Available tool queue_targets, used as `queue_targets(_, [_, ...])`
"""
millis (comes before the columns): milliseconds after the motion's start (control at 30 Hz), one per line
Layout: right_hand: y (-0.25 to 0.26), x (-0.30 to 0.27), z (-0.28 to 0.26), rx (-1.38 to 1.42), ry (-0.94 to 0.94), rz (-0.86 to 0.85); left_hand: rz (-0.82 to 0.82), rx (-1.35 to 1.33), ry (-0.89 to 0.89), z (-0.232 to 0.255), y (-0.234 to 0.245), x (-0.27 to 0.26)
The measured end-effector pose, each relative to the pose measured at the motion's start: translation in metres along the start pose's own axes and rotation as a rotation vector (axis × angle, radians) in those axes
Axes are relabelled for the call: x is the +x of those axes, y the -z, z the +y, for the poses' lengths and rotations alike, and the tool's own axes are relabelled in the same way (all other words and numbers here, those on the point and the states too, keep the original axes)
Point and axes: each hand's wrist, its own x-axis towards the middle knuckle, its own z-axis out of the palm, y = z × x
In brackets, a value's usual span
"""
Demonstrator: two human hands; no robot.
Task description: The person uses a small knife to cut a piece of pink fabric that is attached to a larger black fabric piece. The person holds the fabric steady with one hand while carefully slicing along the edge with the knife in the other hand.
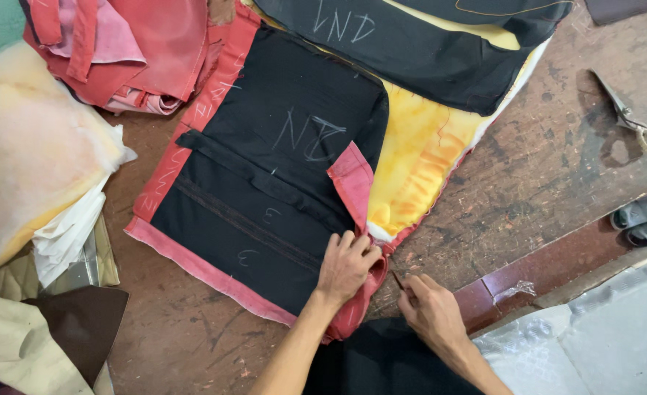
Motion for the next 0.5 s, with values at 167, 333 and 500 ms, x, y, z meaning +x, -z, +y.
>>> queue_targets(167, [0.015, -0.005, 0.006, 0.069, -0.175, 0.052, -0.07, 0.182, -0.119, 0.021, 0.013, 0.004])
queue_targets(333, [0.016, -0.005, 0.018, 0.112, -0.179, 0.084, -0.228, 0.292, -0.194, 0.026, 0.007, 0.019])
queue_targets(500, [0.019, -0.007, 0.021, 0.191, -0.222, 0.098, -0.31, 0.249, -0.239, 0.008, 0.002, 0.034])
